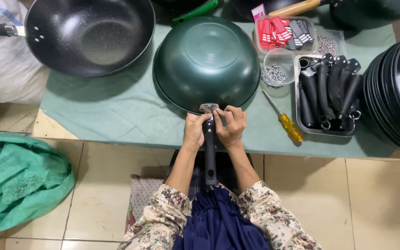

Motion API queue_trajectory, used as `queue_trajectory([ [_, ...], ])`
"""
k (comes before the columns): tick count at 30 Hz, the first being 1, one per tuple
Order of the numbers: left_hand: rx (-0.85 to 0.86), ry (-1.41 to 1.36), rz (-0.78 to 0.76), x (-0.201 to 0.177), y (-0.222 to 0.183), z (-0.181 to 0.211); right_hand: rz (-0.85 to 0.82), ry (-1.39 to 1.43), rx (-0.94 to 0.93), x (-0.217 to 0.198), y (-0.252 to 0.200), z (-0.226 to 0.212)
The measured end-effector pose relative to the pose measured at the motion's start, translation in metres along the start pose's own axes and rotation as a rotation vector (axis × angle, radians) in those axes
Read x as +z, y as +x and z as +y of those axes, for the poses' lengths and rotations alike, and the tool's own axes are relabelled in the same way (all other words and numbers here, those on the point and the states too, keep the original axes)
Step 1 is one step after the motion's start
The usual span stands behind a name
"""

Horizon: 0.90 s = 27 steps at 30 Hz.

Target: Attaching a handle to a wok using screws and a screwdriver

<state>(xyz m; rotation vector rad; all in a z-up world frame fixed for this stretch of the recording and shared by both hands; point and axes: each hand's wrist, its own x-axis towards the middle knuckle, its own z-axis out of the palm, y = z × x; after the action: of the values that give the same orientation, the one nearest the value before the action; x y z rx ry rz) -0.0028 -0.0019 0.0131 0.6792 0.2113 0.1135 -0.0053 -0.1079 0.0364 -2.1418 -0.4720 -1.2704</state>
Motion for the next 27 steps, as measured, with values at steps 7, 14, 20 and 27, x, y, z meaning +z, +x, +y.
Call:
queue_trajectory([
  [7, 0.01, 0.025, -0.003, 0.009, -0.004, 0.005, 0.019, -0.006, 0.041, 0.006, -0.005, 0.002],
  [14, 0.008, 0.042, 0.01, 0.009, -0.003, 0.007, 0.019, 0.002, 0.099, 0.01, -0.007, 0.0],
  [20, 0.017, 0.047, 0.035, 0.015, -0.01, 0.016, 0.006, 0.004, 0.105, 0.005, 0.0, -0.006],
  [27, -0.066, 0.118, 0.147, -0.04, -0.003, -0.012, -0.024, 0.031, 0.119, 0.005, 0.001, -0.006],
])
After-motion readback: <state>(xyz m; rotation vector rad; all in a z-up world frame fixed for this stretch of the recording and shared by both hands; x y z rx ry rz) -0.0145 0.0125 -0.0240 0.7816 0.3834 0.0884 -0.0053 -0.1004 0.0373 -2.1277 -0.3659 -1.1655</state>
